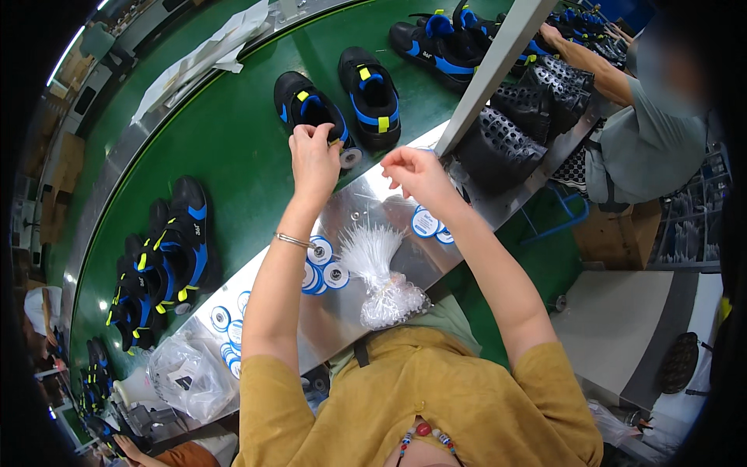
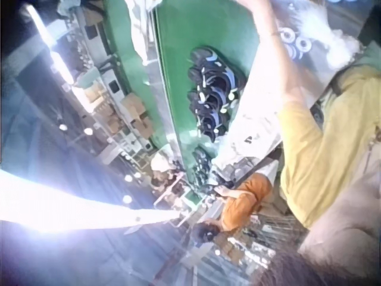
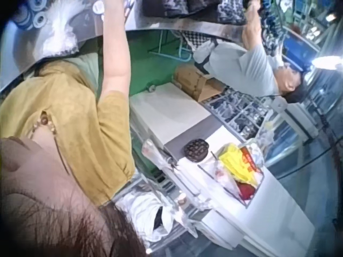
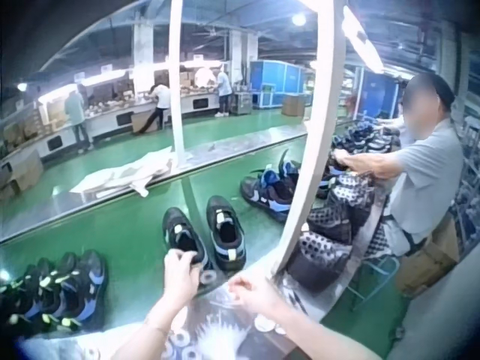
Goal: The person attaches small circular tags to the tongue of black and blue shoes on a moving conveyor belt. They pick up a tag, thread a plastic tie through it, and secure it to the shoe before moving to the next pair.
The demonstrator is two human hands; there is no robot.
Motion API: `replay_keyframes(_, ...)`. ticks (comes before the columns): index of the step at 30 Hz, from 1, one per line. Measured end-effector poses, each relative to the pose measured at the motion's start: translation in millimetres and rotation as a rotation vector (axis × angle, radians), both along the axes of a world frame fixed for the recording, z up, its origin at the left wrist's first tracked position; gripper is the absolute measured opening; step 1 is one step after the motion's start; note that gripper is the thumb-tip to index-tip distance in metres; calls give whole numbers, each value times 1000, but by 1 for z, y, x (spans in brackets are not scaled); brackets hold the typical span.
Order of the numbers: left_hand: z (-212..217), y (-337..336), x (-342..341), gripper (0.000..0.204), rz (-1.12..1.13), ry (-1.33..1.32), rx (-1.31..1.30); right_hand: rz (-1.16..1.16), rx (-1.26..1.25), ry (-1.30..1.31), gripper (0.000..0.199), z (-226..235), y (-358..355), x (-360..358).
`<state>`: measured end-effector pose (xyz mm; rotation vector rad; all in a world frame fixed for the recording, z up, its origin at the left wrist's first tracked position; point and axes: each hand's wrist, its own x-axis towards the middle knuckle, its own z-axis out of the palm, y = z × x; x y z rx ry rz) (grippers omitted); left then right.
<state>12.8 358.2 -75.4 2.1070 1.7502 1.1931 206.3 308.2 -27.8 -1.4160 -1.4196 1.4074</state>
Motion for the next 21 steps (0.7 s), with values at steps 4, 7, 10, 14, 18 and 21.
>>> replay_keyframes(4, 13, -23, -13, 44, -72, -83, -51, 145, 157, -318, 21, -25, -22, -2)
replay_keyframes(7, 15, -60, -17, 37, -53, -100, 39, 264, 164, -686, 27, -28, -26, -18)
replay_keyframes(10, 15, -103, -13, 27, -32, -125, 20, 335, 159, -876, 30, -27, -29, -39)
replay_keyframes(14, 3, -158, 0, 24, -90, -108, 11, 325, 164, -801, 22, -47, -27, -42)
replay_keyframes(18, 0, -196, 14, 35, -204, -48, -41, 202, 117, -355, 17, -60, -24, -23)
replay_keyframes(21, 9, -204, 26, 46, -306, 68, -127, 102, 28, 33, 10, -61, -31, -16)
